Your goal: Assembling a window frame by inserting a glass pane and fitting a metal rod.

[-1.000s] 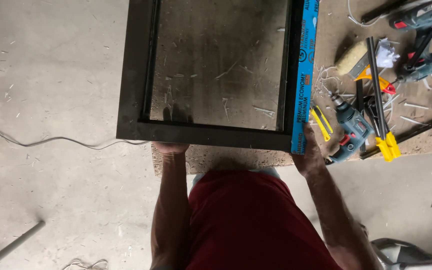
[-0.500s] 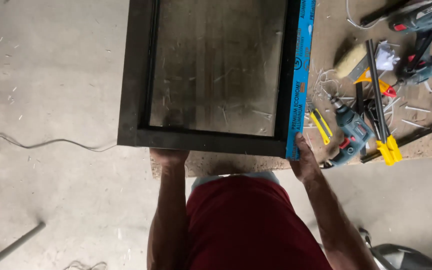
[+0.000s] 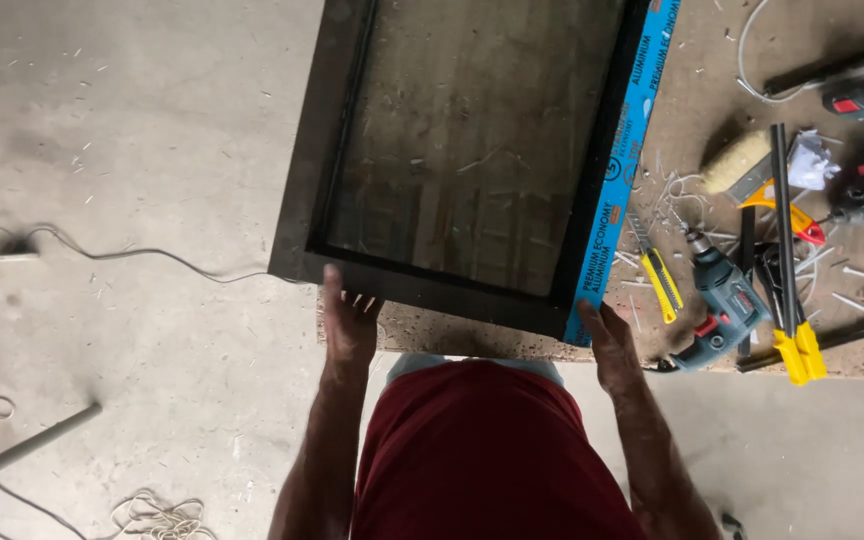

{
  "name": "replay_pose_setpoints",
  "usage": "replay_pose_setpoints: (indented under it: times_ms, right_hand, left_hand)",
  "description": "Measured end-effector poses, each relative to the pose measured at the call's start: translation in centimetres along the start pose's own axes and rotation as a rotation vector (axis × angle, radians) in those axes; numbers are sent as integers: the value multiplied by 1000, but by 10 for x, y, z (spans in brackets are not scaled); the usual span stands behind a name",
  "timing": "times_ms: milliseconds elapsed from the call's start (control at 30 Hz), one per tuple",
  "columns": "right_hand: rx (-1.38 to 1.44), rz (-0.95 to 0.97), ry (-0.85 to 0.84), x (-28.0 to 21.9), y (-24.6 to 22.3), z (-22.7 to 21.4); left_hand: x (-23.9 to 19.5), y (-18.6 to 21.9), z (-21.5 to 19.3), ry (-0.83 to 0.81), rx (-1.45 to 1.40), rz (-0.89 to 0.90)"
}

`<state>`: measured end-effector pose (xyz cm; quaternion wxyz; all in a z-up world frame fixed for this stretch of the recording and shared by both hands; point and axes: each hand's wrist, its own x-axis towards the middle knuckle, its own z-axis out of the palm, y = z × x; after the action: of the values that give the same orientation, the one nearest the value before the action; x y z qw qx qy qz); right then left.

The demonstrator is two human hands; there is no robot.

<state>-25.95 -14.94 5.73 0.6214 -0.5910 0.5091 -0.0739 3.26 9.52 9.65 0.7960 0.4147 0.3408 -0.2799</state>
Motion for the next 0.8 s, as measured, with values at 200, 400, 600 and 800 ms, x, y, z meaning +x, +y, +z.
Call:
replay_pose_setpoints:
  times_ms: [200,400,600,800]
  right_hand:
    - [-552,46,253,9,-14,12]
    - [-684,120,328,18,-6,18]
    - [-601,173,252,20,-72,19]
    - [-564,222,225,61,-93,27]
  left_hand:
    - [-15,-7,13,18,460,86]
    - [-22,48,9,118,1695,73]
    - [33,100,60,189,1669,887]
    - [119,111,90,-88,1828,492]
